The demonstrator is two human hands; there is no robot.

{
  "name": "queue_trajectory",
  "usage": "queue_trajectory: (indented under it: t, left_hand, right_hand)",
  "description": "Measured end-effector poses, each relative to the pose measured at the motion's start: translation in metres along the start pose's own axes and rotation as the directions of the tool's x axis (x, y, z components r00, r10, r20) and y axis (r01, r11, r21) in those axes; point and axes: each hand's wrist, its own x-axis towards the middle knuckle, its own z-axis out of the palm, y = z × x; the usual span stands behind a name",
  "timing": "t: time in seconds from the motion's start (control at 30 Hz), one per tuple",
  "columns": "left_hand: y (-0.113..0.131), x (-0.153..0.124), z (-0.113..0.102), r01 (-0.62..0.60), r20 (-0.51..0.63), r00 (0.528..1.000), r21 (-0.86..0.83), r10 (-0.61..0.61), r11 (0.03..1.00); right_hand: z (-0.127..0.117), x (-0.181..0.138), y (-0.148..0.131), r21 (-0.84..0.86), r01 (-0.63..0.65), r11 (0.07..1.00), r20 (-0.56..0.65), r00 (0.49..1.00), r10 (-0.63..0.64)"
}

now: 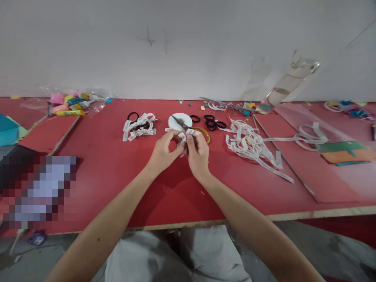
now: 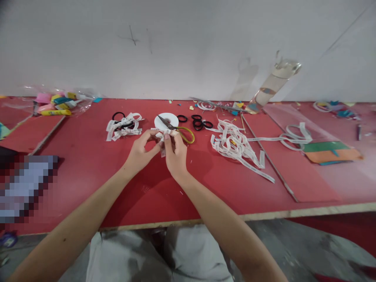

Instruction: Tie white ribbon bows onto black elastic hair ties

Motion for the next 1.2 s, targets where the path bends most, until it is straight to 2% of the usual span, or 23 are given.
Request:
queue_trajectory:
  t: [0.07, 0.17, 0.23, 0.3, 0.47, 0.57, 0.67, 0.73, 0.97, 1.03, 1.2]
  left_hand:
    - [-0.002, 0.0, -0.001, 0.002, -0.024, 1.0, 0.027, -0.002, 1.0]
    - [-0.006, 0.002, -0.004, -0.006, -0.053, 0.999, 0.044, 0.008, 0.999]
    - [-0.008, 0.003, -0.005, -0.027, -0.057, 0.998, 0.016, 0.027, 1.0]
    - [-0.009, 0.003, -0.005, -0.038, -0.074, 0.997, -0.026, 0.036, 0.999]
    - [-0.01, 0.003, -0.004, -0.033, -0.125, 0.992, -0.079, 0.023, 0.996]
    - [-0.012, 0.003, -0.002, -0.023, -0.132, 0.991, -0.113, 0.008, 0.993]
    - [-0.013, 0.002, 0.001, 0.017, -0.112, 0.993, -0.176, -0.037, 0.984]
    - [-0.012, 0.001, 0.004, 0.036, -0.082, 0.995, -0.203, -0.053, 0.979]
    - [0.0, -0.007, 0.016, 0.099, 0.051, 0.995, -0.303, -0.088, 0.948]
    - [0.002, -0.009, 0.018, 0.134, 0.012, 0.991, -0.245, -0.135, 0.96]
    - [0.007, -0.012, 0.021, 0.191, -0.185, 0.965, 0.002, -0.187, 0.982]
  right_hand:
    - [0.001, -0.002, 0.001, 0.0, 0.045, 0.999, 0.01, 0.999, -0.045]
    - [0.003, -0.006, 0.0, -0.086, 0.155, 0.984, 0.039, 0.988, -0.152]
    - [0.004, -0.007, 0.0, -0.107, 0.177, 0.978, 0.042, 0.984, -0.173]
    - [0.004, -0.004, 0.001, -0.096, 0.146, 0.985, 0.004, 0.989, -0.147]
    - [-0.003, 0.006, 0.004, -0.119, 0.059, 0.991, -0.182, 0.98, -0.08]
    - [-0.004, 0.008, 0.003, -0.111, 0.032, 0.993, -0.147, 0.988, -0.048]
    - [0.0, 0.005, 0.001, -0.091, 0.039, 0.995, -0.036, 0.998, -0.043]
    - [0.004, 0.001, 0.0, -0.076, 0.04, 0.996, -0.006, 0.999, -0.04]
    - [0.003, -0.003, -0.002, -0.146, 0.016, 0.989, -0.109, 0.993, -0.033]
    - [0.002, -0.004, -0.002, -0.197, 0.012, 0.98, -0.107, 0.994, -0.034]
    - [0.006, -0.009, -0.004, -0.246, 0.048, 0.968, -0.033, 0.998, -0.058]
